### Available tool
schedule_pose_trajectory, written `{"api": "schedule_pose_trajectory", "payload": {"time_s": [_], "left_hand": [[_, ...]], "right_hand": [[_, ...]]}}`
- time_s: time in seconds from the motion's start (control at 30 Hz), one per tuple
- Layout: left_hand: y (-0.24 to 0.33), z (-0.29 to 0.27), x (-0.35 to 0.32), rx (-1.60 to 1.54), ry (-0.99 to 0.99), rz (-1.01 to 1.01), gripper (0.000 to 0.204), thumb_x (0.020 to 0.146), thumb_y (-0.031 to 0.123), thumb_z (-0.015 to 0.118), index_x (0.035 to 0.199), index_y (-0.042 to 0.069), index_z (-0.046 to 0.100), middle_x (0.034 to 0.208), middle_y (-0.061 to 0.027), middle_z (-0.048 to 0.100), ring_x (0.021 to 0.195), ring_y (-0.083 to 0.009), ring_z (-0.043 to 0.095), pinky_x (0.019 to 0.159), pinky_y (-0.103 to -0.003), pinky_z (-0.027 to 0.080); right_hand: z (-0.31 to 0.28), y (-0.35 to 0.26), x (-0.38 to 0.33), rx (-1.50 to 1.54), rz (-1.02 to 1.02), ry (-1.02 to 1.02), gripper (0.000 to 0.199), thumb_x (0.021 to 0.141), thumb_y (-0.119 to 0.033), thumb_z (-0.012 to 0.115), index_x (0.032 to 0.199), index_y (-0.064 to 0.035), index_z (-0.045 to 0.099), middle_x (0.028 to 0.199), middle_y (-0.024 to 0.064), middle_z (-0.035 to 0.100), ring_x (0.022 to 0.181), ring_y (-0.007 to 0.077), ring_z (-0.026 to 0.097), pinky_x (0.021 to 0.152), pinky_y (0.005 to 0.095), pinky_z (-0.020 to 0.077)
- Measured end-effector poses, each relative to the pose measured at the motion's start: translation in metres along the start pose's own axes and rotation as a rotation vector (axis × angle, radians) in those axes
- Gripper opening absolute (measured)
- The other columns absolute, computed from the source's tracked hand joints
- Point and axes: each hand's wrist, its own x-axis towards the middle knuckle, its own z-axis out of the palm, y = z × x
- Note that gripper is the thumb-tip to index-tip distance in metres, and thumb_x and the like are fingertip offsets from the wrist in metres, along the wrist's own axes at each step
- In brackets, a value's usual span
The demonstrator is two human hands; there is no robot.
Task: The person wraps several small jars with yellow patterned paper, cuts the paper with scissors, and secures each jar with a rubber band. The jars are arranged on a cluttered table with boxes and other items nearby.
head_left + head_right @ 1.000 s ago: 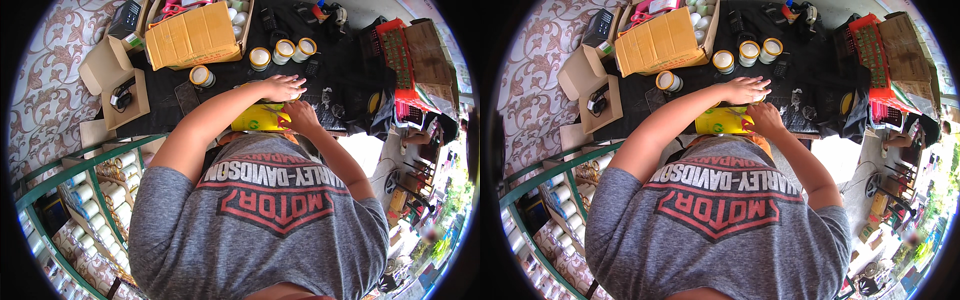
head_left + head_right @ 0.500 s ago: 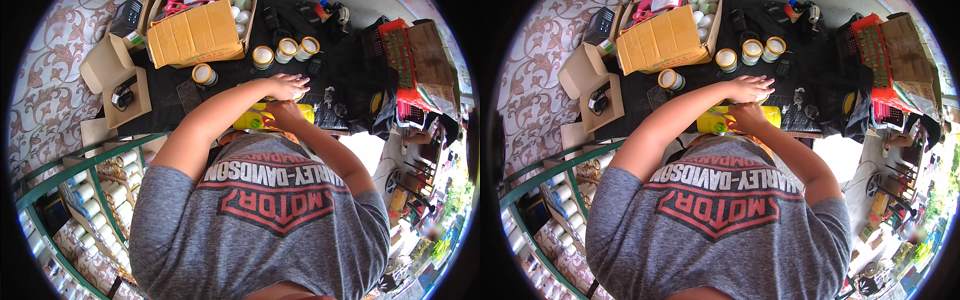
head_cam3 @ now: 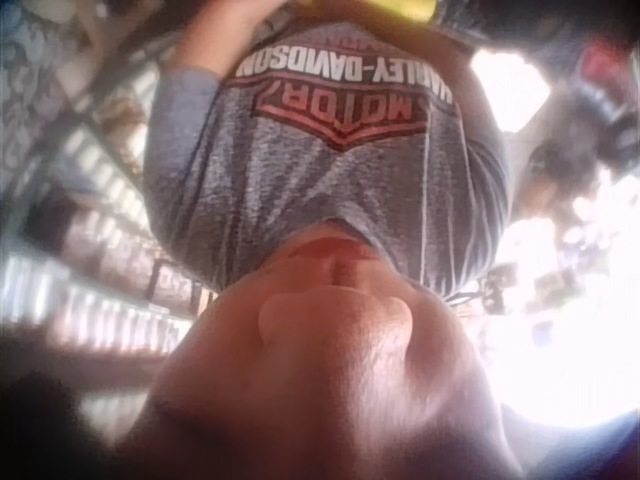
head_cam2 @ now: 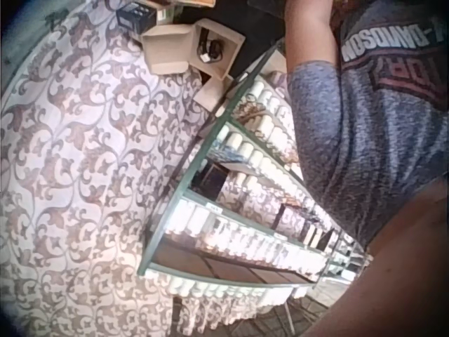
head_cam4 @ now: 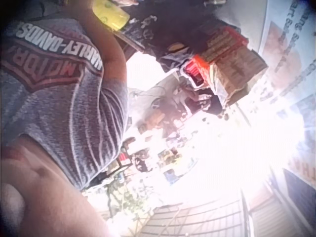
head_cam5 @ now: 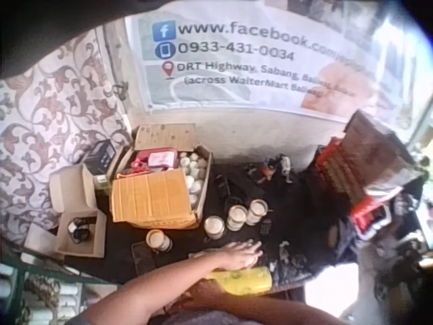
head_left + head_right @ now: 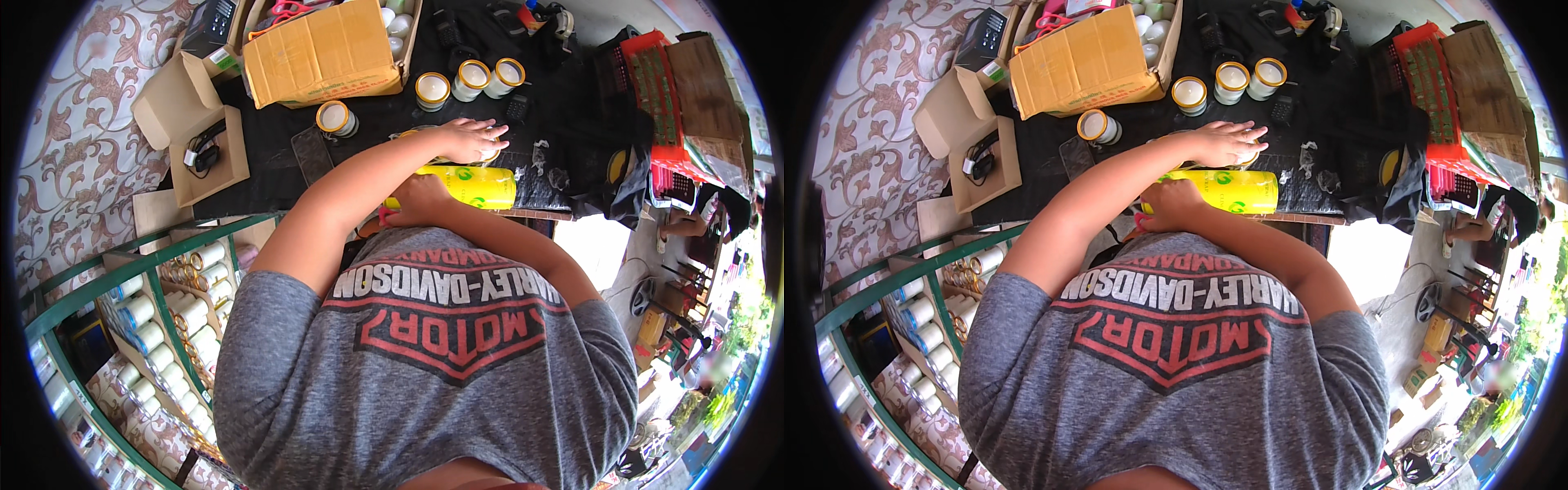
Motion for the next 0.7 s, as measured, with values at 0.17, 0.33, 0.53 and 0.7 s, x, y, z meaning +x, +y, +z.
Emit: {"api": "schedule_pose_trajectory", "payload": {"time_s": [0.17,0.33,0.53,0.7], "left_hand": [[-0.008,0.012,-0.003,-0.334,0.232,0.027,0.060,0.092,0.014,0.045,0.149,0.022,0.028,0.159,-0.0082,0.011,0.145,-0.0318,0.013,0.115,-0.049,0.016],[-0.011,0.006,-0.040,-0.650,0.662,0.094,0.057,0.092,0.011,0.050,0.146,0.011,0.032,0.152,-0.0133,0.029,0.141,-0.0310,0.026,0.115,-0.048,0.018],[-0.006,0.036,-0.120,-0.161,0.716,-0.213,0.056,0.090,0.020,0.057,0.140,0.005,0.036,0.141,-0.0167,0.043,0.132,-0.0335,0.039,0.110,-0.047,0.030],[-0.012,0.058,-0.132,-0.112,0.666,-0.233,0.071,0.088,0.035,0.063,0.141,0.000,0.032,0.141,-0.0174,0.042,0.131,-0.0332,0.040,0.108,-0.045,0.033]], "right_hand": [[-0.017,0.007,-0.020,0.160,0.084,-0.170,0.057,0.075,-0.058,0.062,0.099,-0.0054,0.060,0.095,0.0186,0.067,0.091,0.0350,0.065,0.078,0.0435,0.0498],[-0.009,0.055,-0.071,0.349,0.256,-0.257,0.062,0.079,-0.062,0.060,0.097,-0.0028,0.059,0.090,0.0180,0.067,0.085,0.0327,0.064,0.074,0.0397,0.0471],[0.015,0.064,-0.101,0.775,0.441,-0.132,0.065,0.086,-0.063,0.054,0.102,0.0004,0.057,0.084,0.0097,0.062,0.078,0.0193,0.057,0.071,0.0332,0.0449],[0.031,0.057,-0.079,0.997,0.465,-0.055,0.054,0.091,-0.063,0.043,0.090,-0.0096,0.056,0.073,0.0010,0.052,0.065,0.0104,0.046,0.054,0.0245,0.0357]]}}
